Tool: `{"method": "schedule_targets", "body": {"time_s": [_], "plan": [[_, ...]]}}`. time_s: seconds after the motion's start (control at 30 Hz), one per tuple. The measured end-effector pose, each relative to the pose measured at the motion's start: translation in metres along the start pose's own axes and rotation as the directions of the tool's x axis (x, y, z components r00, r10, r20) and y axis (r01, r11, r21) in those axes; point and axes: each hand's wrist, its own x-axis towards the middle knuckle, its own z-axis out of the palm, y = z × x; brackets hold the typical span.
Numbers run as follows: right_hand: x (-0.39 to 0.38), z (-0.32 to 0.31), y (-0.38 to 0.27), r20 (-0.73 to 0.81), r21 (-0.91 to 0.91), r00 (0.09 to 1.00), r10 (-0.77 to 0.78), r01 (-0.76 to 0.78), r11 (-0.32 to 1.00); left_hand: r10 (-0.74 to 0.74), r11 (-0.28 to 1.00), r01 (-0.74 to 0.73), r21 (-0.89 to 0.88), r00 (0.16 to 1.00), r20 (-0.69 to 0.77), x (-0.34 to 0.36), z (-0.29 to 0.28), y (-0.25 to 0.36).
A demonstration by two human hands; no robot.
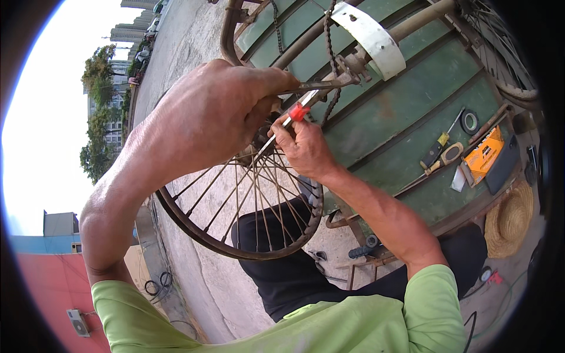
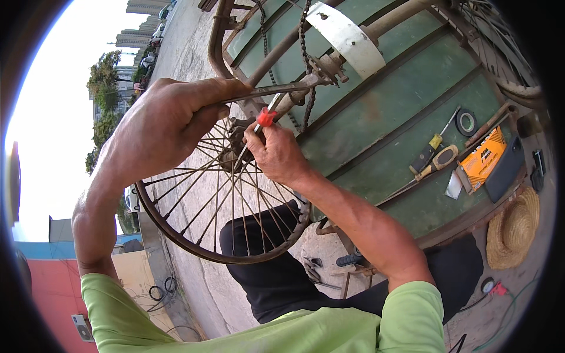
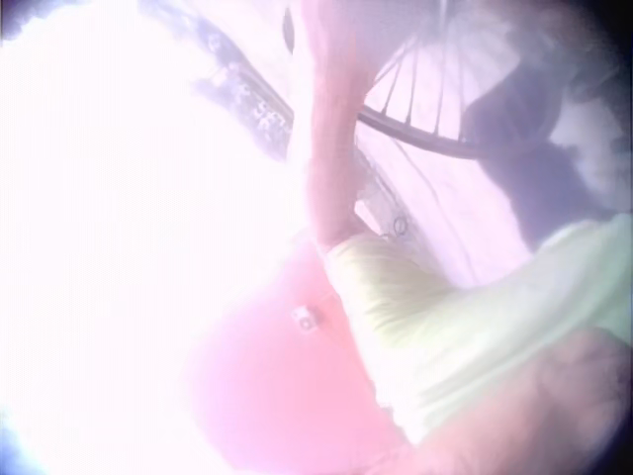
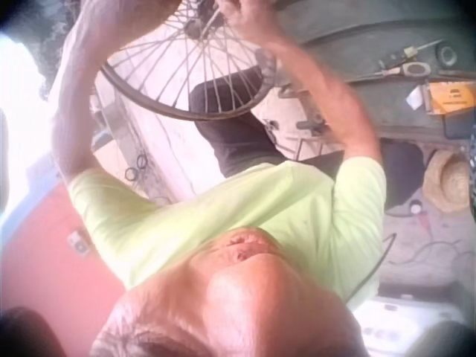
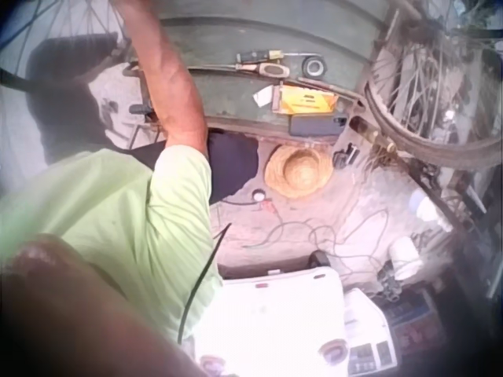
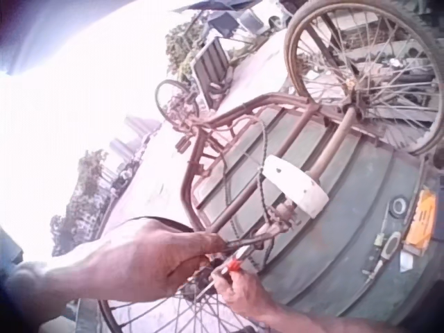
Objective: The person is repairing a bicycle wheel by using a screwdriver and wrench to adjust the spokes and hub. They are sitting on the ground in a workshop area with various tools and equipment visible.
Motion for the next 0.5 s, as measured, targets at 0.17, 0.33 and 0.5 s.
{"method": "schedule_targets", "body": {"time_s": [0.17, 0.33, 0.5], "plan": [[0.002, -0.005, -0.004, 0.011, -0.001, 1.0, 0.0, 0.0, 1.0, 0.123, 0.944, -0.247, -0.219, 0.879, -0.461, -0.005, -0.02, 0.0], [0.002, 0.001, 0.008, -0.019, 0.035, 1.0, -0.018, 0.019, 0.999, 0.193, 0.921, -0.325, -0.214, 0.858, -0.475, -0.008, 0.01, -0.004], [0.002, 0.001, 0.005, -0.049, -0.014, 0.997, -0.055, 0.055, 0.998, 0.139, 0.984, -0.161, -0.072, 0.959, -0.247, -0.01, 0.019, -0.015]]}}
